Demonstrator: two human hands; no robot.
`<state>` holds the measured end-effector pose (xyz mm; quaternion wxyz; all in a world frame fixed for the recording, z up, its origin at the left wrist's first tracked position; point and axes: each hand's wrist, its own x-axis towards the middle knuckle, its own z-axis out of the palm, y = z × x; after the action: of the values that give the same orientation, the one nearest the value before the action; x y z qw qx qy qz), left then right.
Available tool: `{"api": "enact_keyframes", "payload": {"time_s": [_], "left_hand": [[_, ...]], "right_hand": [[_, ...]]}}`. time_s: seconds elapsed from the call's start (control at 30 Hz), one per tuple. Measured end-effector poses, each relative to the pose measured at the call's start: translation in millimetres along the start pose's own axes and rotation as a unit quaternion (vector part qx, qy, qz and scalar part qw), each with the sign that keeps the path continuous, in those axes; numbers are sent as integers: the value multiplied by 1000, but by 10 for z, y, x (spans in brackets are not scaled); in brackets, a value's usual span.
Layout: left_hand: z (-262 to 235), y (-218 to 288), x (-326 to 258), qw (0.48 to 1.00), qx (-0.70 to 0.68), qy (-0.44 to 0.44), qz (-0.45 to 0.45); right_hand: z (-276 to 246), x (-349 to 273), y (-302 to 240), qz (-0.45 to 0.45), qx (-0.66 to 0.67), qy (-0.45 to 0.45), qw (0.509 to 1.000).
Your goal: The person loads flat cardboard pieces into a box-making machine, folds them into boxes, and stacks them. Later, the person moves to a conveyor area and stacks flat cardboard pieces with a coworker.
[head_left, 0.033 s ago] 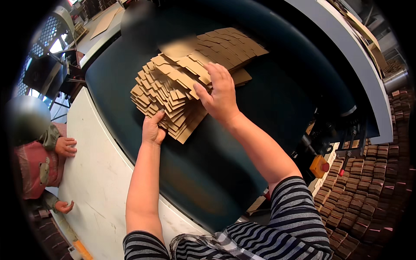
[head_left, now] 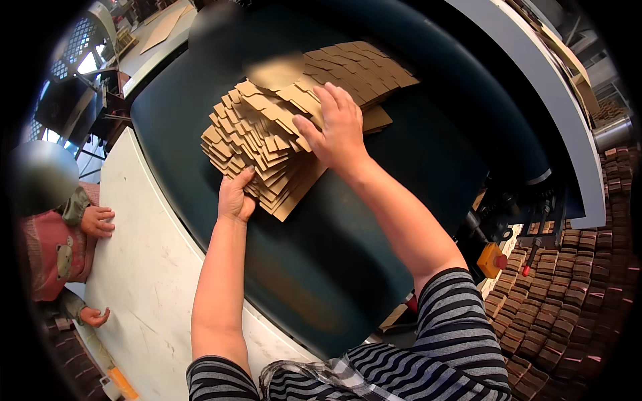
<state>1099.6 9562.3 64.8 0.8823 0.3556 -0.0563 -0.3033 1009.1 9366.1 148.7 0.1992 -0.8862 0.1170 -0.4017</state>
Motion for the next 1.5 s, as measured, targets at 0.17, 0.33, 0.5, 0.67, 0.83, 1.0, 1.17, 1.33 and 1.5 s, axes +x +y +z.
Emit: {"api": "enact_keyframes", "payload": {"time_s": [0.17,0.33,0.5,0.67,0.83,1.0,1.17,1.33,1.5], "left_hand": [[-25,78,-66,1000,0,-11,23],[-59,46,-8,999,-21,-23,14],[-143,-15,51,999,-41,-21,20],[-111,-49,59,997,-56,-47,16],[-85,-24,25,998,-58,-22,13],[-11,50,-61,999,-43,-21,2],[-33,71,-35,999,-26,-30,-11],[-17,51,-45,1000,-20,-21,-9],[-39,73,-39,1000,-16,-15,-10]], "right_hand": [[266,506,32,117,-91,-146,978],[153,832,-94,221,-42,-292,929],[290,809,-238,195,-133,-228,945],[385,891,-22,239,-91,-243,936],[221,941,-214,257,-59,-319,910],[168,1015,-328,268,-93,-302,910],[275,1202,-191,308,-125,-208,920],[407,1210,196,345,-177,-193,901],[485,1150,251,354,-187,-264,878]]}}
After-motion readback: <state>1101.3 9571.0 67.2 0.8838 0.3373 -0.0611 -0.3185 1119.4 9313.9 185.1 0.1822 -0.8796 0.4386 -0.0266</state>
